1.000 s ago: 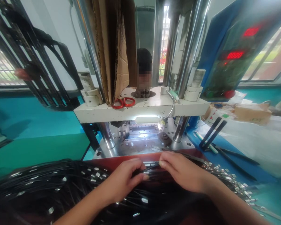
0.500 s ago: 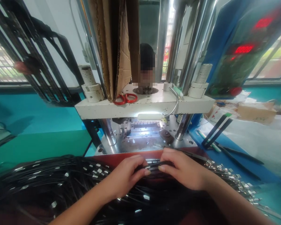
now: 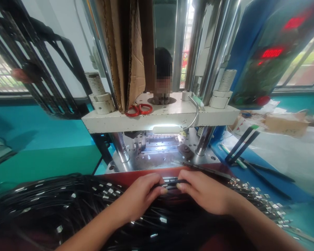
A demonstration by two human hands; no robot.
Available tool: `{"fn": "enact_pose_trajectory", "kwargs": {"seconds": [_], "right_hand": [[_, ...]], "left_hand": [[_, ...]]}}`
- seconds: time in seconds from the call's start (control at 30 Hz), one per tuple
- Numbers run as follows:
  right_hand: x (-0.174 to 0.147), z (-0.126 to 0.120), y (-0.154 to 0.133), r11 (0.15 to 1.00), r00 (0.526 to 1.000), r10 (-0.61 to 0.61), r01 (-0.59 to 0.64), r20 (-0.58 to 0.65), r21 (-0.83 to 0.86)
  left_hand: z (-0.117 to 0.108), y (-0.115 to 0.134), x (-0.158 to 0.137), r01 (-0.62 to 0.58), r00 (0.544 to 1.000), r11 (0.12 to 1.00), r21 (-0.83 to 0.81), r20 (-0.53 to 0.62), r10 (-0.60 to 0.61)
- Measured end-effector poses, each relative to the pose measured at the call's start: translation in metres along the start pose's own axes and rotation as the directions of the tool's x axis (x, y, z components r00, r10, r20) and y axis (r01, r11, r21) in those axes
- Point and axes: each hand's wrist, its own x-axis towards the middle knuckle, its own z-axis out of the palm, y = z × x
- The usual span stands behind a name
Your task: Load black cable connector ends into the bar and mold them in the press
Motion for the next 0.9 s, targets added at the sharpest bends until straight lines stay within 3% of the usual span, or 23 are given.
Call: {"fn": "enact_pose_trajectory", "kwargs": {"seconds": [0.37, 0.57, 0.9], "right_hand": [[0.0005, -0.003, -0.0013, 0.995, 1.0, -0.006, 0.006, -0.002, 0.097], [0.0016, 0.0, 0.0002, 0.97, 0.998, 0.031, -0.043, 0.055, 0.241], [0.0012, -0.0007, 0.0036, 0.992, 1.0, -0.003, 0.002, 0.007, 0.124]], "left_hand": [[0.005, -0.0021, 0.0007, -0.007, 0.999, 1.0, 0.022, -0.042, 0.008], [0.0067, -0.0022, 0.0019, -0.016, 0.998, 0.999, 0.045, -0.055, 0.019], [0.0085, -0.0038, 0.0024, -0.006, 0.998, 0.997, 0.076, -0.065, 0.011]]}}
